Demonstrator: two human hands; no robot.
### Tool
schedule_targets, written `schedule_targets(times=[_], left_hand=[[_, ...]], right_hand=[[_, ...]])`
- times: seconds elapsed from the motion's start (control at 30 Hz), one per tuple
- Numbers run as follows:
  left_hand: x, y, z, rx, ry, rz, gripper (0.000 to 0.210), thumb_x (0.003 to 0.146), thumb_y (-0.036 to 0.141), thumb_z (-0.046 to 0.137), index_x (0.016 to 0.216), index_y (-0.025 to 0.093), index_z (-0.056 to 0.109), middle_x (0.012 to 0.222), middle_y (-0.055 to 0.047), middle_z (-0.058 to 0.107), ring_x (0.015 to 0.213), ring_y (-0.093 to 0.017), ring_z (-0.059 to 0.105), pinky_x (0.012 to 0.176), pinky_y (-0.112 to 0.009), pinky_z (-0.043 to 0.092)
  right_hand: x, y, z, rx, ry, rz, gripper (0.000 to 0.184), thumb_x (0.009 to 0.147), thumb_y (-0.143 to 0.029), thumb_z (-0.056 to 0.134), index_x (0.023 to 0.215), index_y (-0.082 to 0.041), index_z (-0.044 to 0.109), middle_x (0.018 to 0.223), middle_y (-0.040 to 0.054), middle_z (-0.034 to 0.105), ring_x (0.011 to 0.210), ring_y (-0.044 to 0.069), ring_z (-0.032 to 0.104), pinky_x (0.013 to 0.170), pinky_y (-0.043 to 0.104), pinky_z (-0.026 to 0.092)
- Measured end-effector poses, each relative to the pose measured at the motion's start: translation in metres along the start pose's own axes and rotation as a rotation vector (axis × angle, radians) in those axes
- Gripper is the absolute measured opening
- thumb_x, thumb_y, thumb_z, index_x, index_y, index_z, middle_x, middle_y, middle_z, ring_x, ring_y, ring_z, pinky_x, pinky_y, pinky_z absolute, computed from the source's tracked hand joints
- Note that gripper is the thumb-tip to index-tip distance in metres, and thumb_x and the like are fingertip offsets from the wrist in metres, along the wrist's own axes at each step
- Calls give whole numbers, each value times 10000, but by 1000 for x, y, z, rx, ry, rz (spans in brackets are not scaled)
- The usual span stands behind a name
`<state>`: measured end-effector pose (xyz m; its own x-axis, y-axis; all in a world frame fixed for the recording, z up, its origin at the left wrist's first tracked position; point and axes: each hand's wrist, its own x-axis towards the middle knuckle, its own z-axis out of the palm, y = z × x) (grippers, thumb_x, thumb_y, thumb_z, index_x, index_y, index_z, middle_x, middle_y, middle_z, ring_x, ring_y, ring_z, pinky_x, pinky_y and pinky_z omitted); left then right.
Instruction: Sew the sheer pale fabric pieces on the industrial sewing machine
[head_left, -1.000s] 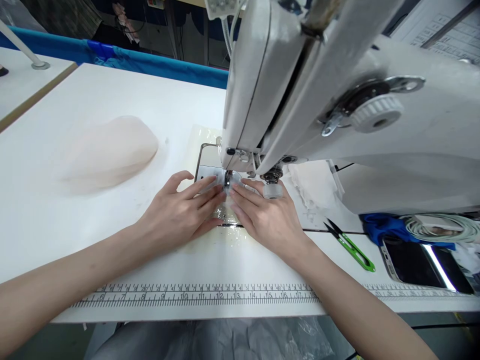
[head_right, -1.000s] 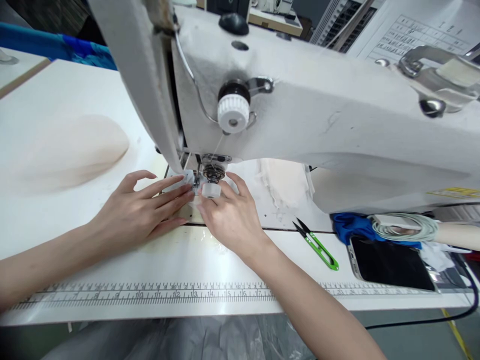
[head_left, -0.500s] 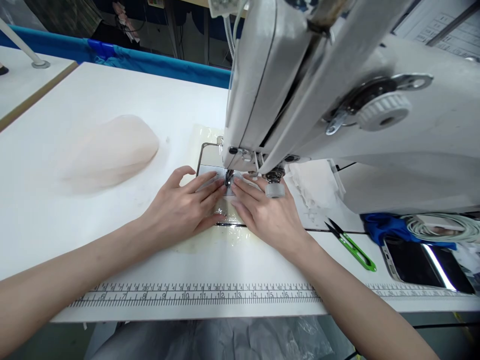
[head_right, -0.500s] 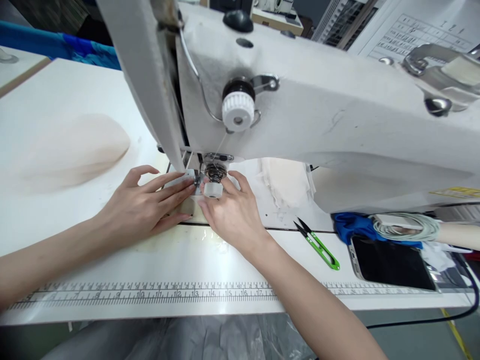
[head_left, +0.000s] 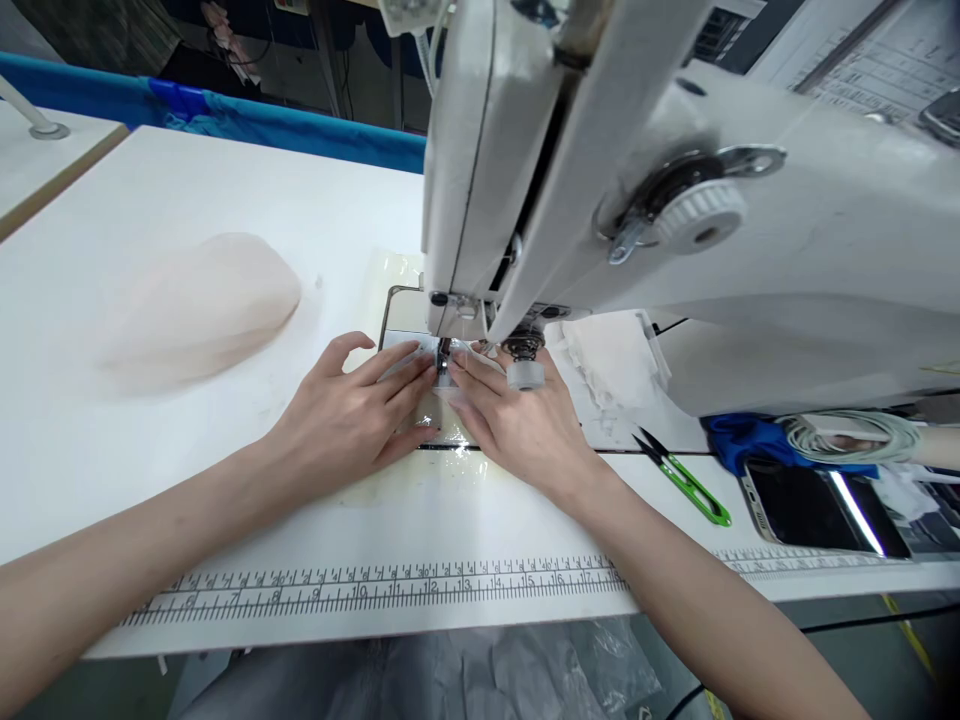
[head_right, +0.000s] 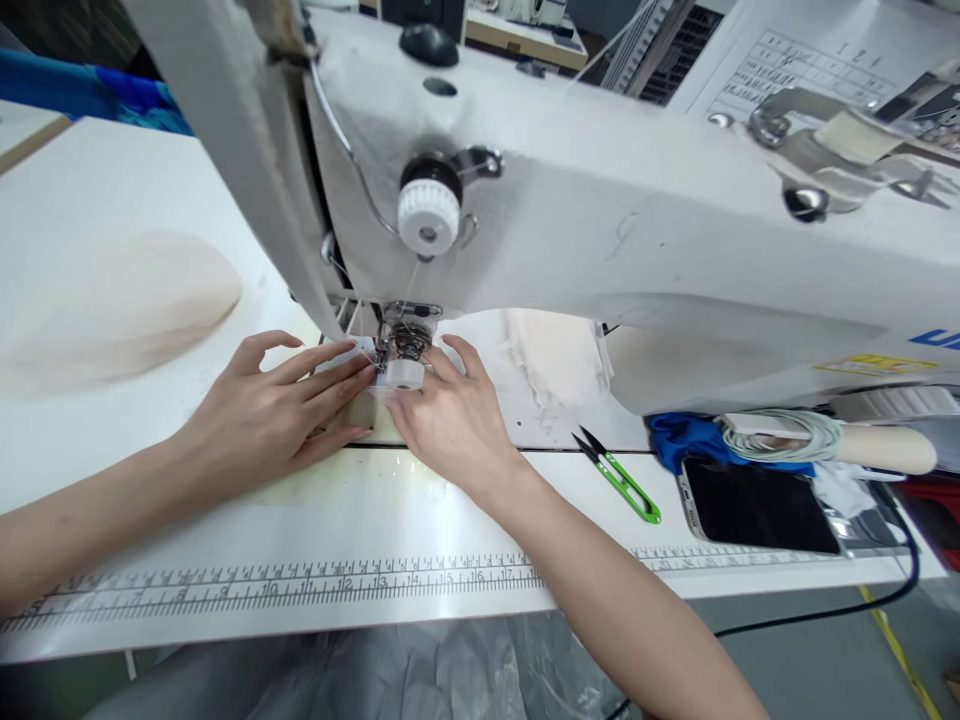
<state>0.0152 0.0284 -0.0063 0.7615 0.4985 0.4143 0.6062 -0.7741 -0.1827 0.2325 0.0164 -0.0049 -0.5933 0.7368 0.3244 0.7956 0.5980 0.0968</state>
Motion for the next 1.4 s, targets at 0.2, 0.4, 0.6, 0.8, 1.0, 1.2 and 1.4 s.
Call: schedule_targets(times=[0.2, 0.4, 0.6, 0.8, 1.0, 1.2, 1.4], left_hand=[[0, 7, -3, 65, 48, 29, 285, 964, 313, 520, 1191, 176, 624, 1181, -56, 701, 1082, -229, 641, 899, -426, 402], [2, 2, -11, -59, -10, 21, 341, 953, 435, 517, 1153, 188, 640, 1189, -18, 700, 1095, -233, 616, 827, -399, 422], [-2, -8, -25, 132, 163, -93, 196, 895, 290, 619, 728, 192, 641, 740, -28, 731, 761, -219, 671, 726, -413, 419], [-4, -6, -10, 4, -30, -64, 292, 949, 396, 536, 1114, 179, 642, 1144, -68, 712, 1042, -270, 655, 871, -463, 459], [1, -22, -18, 87, 116, -152, 158, 944, 216, 539, 1069, 184, 630, 1142, -74, 710, 1101, -253, 647, 929, -462, 485], [4, 5, -4, -221, 6, -40, 253, 958, 227, 502, 1136, 115, 643, 1194, -119, 663, 1038, -223, 651, 908, -370, 531], [-1, 1, 3, -144, -30, -11, 311, 948, 352, 530, 1089, 124, 688, 1203, -137, 659, 1087, -289, 623, 904, -441, 523]], right_hand=[[2, 7, -1, 82, 55, 54, 368, 973, -438, 471, 1069, -177, 712, 1080, 69, 726, 1105, 237, 578, 1068, 431, 309], [3, 14, -2, 24, 38, 55, 314, 860, -73, 461, 1059, -154, 691, 1095, 75, 701, 1112, 245, 557, 1053, 433, 336], [0, 18, -8, 2, 122, 40, 352, 786, 11, 452, 872, -207, 715, 928, 30, 705, 943, 208, 587, 1076, 434, 338], [-4, 8, -9, 64, 10, 1, 393, 794, 36, 480, 971, -213, 727, 1060, 47, 682, 1078, 228, 566, 1067, 451, 352], [-8, -13, -7, 106, 15, -10, 427, 833, 30, 450, 1108, -192, 689, 1153, 73, 683, 1107, 255, 574, 981, 450, 419], [-10, -13, -5, 74, 58, -56, 382, 888, 17, 381, 1007, -166, 693, 1109, 50, 714, 1054, 209, 611, 1037, 444, 392], [-9, -7, -2, 111, 53, -31, 397, 882, 20, 363, 1075, -145, 668, 1175, 95, 685, 1171, 230, 573, 1040, 441, 401]])
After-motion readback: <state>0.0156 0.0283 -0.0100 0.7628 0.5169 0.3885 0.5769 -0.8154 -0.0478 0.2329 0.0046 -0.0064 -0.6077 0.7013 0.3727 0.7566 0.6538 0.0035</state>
